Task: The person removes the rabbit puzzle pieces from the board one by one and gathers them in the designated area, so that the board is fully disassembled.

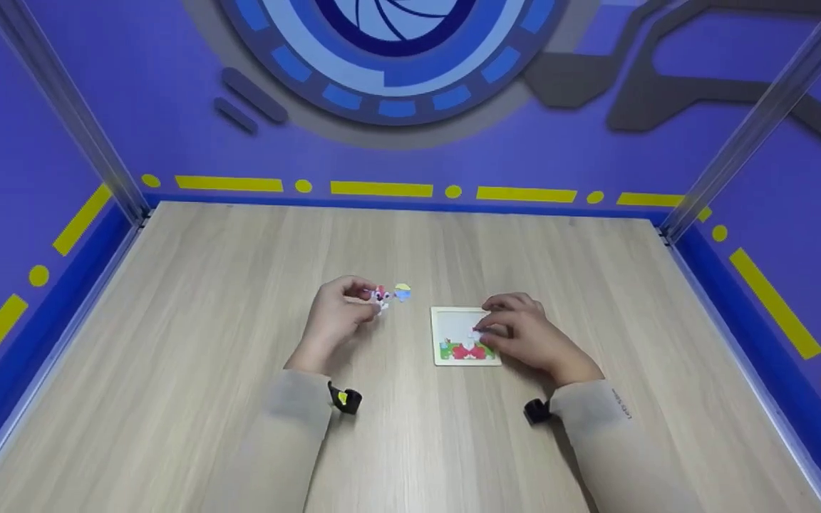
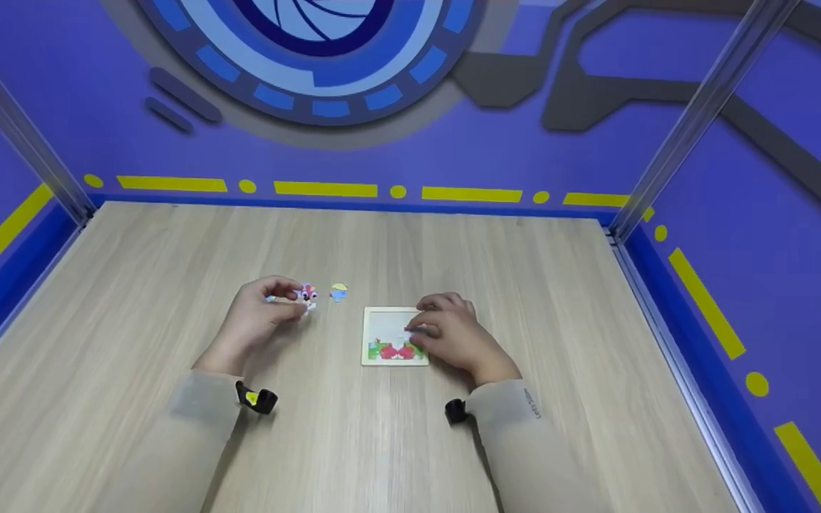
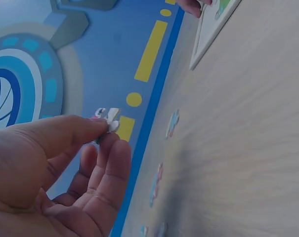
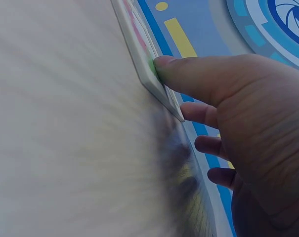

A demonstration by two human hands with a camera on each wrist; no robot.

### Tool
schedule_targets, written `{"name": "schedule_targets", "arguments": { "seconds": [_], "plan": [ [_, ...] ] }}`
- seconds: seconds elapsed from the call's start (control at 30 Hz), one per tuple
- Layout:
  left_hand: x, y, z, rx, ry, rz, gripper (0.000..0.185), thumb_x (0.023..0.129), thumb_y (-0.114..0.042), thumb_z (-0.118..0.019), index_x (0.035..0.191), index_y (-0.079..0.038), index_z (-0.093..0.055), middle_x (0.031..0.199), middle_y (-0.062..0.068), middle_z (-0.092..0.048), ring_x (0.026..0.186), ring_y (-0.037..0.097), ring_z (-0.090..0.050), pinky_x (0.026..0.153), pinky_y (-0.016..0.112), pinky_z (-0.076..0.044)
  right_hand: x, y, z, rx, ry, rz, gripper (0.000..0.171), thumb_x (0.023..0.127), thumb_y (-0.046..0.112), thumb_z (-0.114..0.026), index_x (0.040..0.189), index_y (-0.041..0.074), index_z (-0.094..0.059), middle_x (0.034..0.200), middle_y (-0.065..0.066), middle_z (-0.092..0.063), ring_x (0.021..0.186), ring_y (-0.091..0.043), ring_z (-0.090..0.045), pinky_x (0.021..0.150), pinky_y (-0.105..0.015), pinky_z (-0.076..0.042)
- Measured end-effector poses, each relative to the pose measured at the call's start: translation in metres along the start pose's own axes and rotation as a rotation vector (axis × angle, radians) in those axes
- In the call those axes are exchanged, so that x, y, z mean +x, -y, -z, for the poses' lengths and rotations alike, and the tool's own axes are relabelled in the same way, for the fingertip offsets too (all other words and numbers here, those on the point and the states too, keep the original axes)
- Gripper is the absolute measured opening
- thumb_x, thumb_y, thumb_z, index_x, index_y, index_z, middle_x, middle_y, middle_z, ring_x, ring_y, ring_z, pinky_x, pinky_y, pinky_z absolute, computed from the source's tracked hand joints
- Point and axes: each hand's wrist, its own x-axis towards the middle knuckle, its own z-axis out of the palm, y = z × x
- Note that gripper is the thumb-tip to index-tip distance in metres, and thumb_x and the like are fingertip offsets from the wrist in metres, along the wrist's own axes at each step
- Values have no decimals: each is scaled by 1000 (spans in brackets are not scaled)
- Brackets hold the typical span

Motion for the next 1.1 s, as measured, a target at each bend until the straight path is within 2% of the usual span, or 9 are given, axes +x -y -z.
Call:
{"name": "schedule_targets", "arguments": {
  "seconds": [0.13, 0.23, 0.4, 0.53, 0.7, 0.9, 1.1],
  "plan": [
    [3, 6, 2, 39, -9, 27, 36, 89, 11, -81, 122, -3, -80, 112, 11, -72, 93, 19, -65, 70, 25, -55, 0, 0, -1, 4, -1, -5, 13, 104, 31, -84, 116, 35, -88, 152, -4, -68, 155, -34, -46, 128, -67, -29],
    [3, 11, 2, 75, -8, 45, 38, 87, 14, -80, 122, -3, -81, 109, 10, -73, 96, 19, -65, 71, 23, -56, 0, -1, -2, 5, -1, -9, 14, 104, 32, -84, 117, 35, -88, 153, -4, -68, 154, -33, -46, 128, -67, -30],
    [2, 14, 0, 166, -14, 74, 37, 87, 13, -84, 121, -2, -81, 108, 9, -76, 100, 19, -68, 76, 23, -59, 0, 0, 0, 2, 4, -2, 14, 104, 32, -84, 117, 34, -88, 153, -5, -68, 154, -33, -47, 128, -66, -29],
    [2, 14, -3, 244, -25, 90, 35, 90, 10, -86, 122, -2, -80, 113, 10, -78, 105, 21, -71, 86, 28, -62, 0, 0, 1, 6, 8, 4, 14, 104, 31, -84, 117, 33, -88, 153, -5, -68, 154, -34, -47, 129, -66, -28],
    [0, 14, -5, 342, -36, 68, 27, 93, 2, -86, 120, -3, -82, 112, 8, -79, 105, 21, -72, 96, 38, -62, -1, 0, 1, 9, 5, 5, 14, 104, 31, -84, 117, 34, -87, 153, -4, -68, 154, -34, -48, 128, -67, -30],
    [-2, 14, -4, 430, -45, 32, 17, 93, -1, -83, 110, -3, -84, 100, 4, -77, 95, 20, -69, 91, 41, -60, -1, -1, 1, 17, 5, 18, 13, 104, 33, -83, 117, 35, -87, 153, -3, -68, 154, -34, -48, 128, -67, -30],
    [-3, 15, -3, 474, -56, 49, 17, 93, -4, -81, 110, -2, -82, 103, 6, -76, 96, 22, -68, 89, 42, -59, -1, -2, 0, 10, 1, 20, 14, 105, 33, -83, 118, 35, -87, 153, -3, -68, 154, -34, -48, 128, -67, -30]
  ]
}}
